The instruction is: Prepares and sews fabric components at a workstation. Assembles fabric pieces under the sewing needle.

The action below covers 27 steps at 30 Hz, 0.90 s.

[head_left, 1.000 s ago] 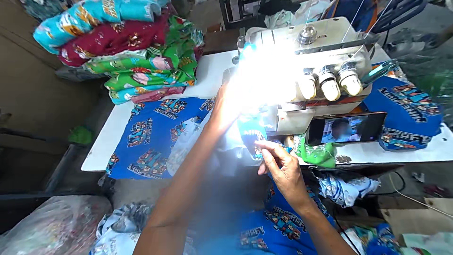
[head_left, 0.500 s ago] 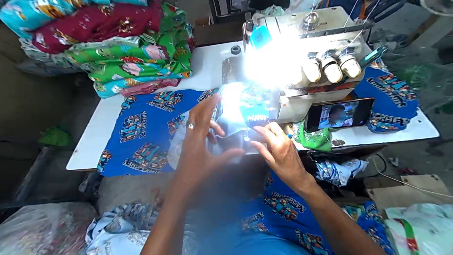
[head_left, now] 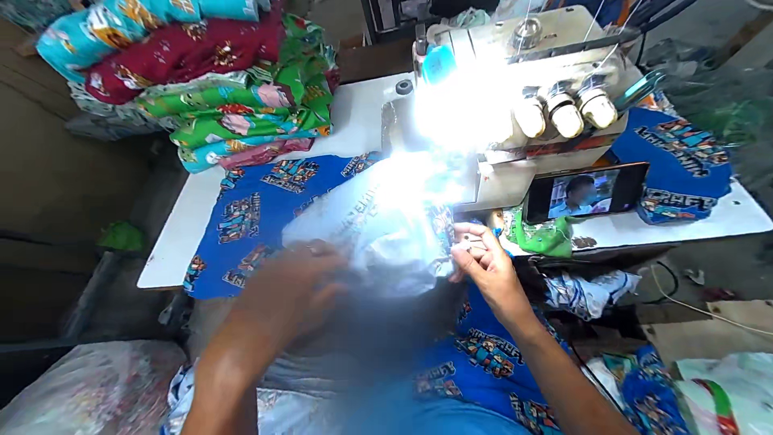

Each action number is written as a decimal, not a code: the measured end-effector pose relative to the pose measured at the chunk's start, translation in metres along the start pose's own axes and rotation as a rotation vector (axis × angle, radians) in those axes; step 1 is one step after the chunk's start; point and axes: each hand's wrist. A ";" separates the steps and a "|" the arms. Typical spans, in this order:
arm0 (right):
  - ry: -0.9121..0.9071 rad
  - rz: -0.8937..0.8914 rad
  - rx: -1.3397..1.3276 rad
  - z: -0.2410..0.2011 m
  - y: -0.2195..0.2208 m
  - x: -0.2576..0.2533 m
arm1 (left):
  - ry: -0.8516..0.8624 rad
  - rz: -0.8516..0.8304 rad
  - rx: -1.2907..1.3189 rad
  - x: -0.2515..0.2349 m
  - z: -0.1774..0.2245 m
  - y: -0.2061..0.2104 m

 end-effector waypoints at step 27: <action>-0.074 0.098 0.011 0.003 0.004 -0.014 | -0.170 0.130 0.412 -0.129 0.004 0.021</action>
Point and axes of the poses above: each hand's wrist, its own x-axis away from the middle knuckle, its own y-axis out of the palm, z = x × y, and after that the axes turned 8 degrees about y, right-handed
